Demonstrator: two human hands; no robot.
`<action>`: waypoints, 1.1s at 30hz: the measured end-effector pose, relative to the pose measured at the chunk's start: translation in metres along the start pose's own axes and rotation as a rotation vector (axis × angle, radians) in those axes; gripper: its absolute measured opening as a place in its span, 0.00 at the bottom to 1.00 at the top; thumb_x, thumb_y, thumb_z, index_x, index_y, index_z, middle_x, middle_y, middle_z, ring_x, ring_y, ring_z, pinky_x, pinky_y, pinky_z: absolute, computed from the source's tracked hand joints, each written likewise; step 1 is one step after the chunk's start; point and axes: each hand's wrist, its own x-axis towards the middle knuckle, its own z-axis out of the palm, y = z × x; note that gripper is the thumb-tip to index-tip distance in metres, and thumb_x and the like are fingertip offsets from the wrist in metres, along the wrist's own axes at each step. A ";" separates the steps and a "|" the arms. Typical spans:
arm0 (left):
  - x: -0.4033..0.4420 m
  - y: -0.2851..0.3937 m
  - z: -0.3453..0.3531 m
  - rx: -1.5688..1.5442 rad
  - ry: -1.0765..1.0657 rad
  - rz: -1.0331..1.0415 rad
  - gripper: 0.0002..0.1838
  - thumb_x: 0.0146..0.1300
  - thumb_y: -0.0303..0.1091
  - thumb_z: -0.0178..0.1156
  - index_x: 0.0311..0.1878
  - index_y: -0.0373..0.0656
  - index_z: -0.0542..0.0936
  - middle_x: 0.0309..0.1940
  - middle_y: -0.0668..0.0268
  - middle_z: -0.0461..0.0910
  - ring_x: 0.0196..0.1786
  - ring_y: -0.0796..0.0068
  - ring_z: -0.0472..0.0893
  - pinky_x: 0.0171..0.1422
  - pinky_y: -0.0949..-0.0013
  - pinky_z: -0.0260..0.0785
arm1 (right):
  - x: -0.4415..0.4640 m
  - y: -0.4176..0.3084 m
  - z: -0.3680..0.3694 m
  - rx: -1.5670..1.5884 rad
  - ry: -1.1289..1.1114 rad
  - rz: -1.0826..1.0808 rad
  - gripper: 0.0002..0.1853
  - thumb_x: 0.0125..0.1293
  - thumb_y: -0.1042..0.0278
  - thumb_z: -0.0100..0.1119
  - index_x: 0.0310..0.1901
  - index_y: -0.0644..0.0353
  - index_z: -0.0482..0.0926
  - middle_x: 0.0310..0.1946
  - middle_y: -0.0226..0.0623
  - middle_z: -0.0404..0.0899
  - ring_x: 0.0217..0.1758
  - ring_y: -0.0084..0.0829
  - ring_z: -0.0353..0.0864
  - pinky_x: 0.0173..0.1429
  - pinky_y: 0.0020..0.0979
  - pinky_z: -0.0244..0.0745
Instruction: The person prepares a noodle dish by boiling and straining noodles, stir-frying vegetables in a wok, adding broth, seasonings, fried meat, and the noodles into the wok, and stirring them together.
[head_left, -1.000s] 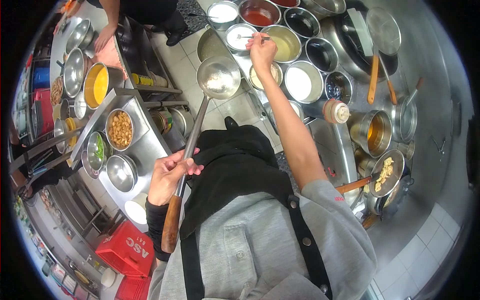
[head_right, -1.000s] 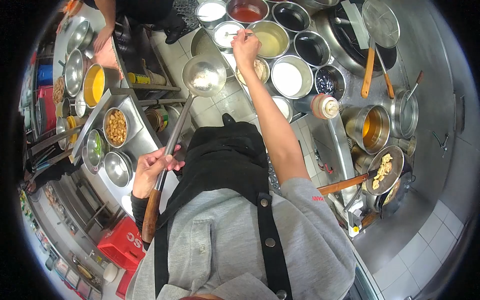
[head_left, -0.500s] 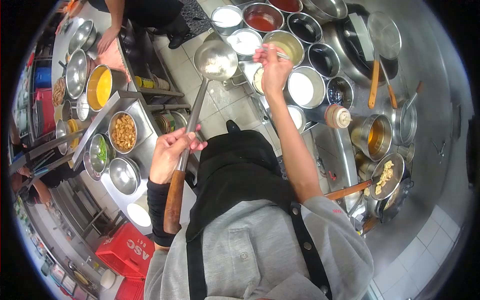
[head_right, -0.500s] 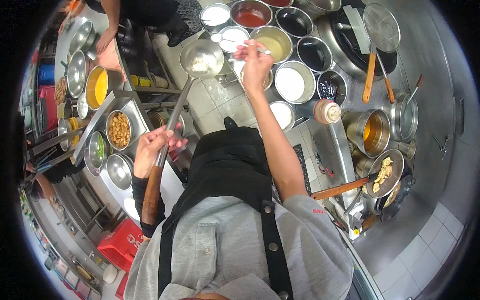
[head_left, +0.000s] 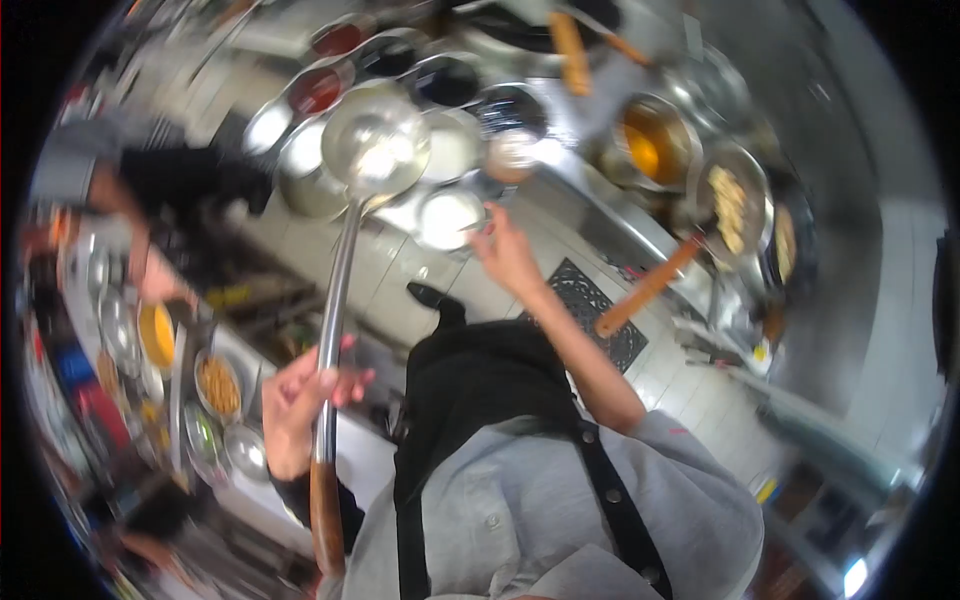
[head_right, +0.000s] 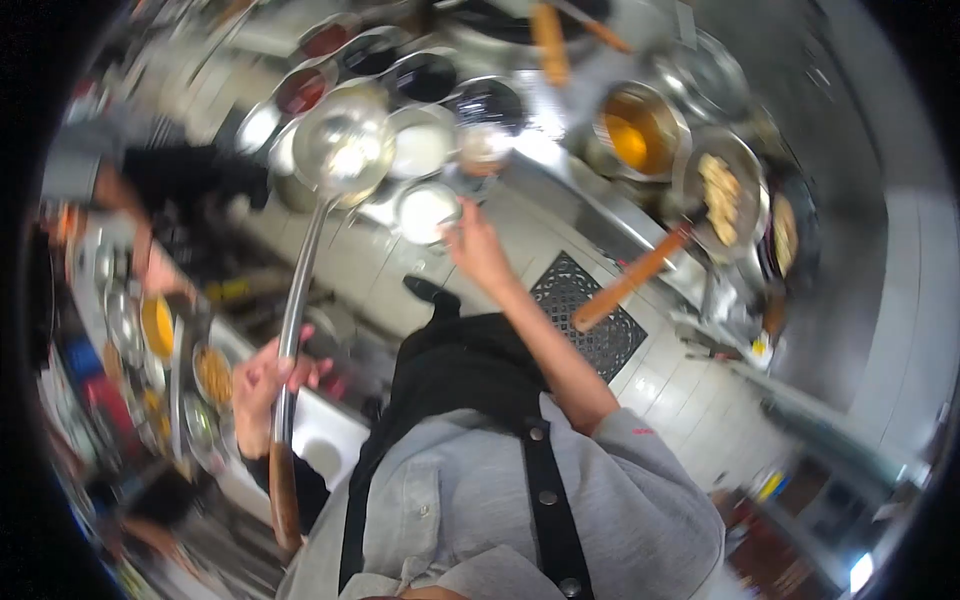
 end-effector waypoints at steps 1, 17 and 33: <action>0.001 -0.001 0.022 0.038 -0.059 0.004 0.29 0.69 0.35 0.60 0.63 0.18 0.73 0.25 0.66 0.75 0.33 0.71 0.80 0.62 0.54 0.77 | -0.025 -0.009 -0.024 -0.157 0.179 -0.119 0.42 0.65 0.50 0.72 0.71 0.63 0.63 0.47 0.54 0.80 0.44 0.53 0.84 0.47 0.48 0.78; -0.014 -0.231 0.622 -0.151 -1.312 -0.386 0.30 0.76 0.39 0.52 0.74 0.29 0.65 0.70 0.49 0.73 0.69 0.62 0.76 0.77 0.58 0.65 | -0.352 0.020 -0.430 1.368 0.696 -0.053 0.12 0.77 0.64 0.55 0.55 0.60 0.71 0.34 0.35 0.76 0.28 0.27 0.79 0.27 0.32 0.77; 0.105 -0.382 0.693 0.472 -1.417 -0.340 0.26 0.72 0.24 0.58 0.73 0.38 0.72 0.66 0.63 0.80 0.65 0.74 0.77 0.69 0.68 0.68 | -0.255 0.407 -0.761 -0.651 0.859 0.630 0.12 0.57 0.76 0.58 0.41 0.75 0.81 0.37 0.70 0.82 0.45 0.67 0.84 0.53 0.57 0.80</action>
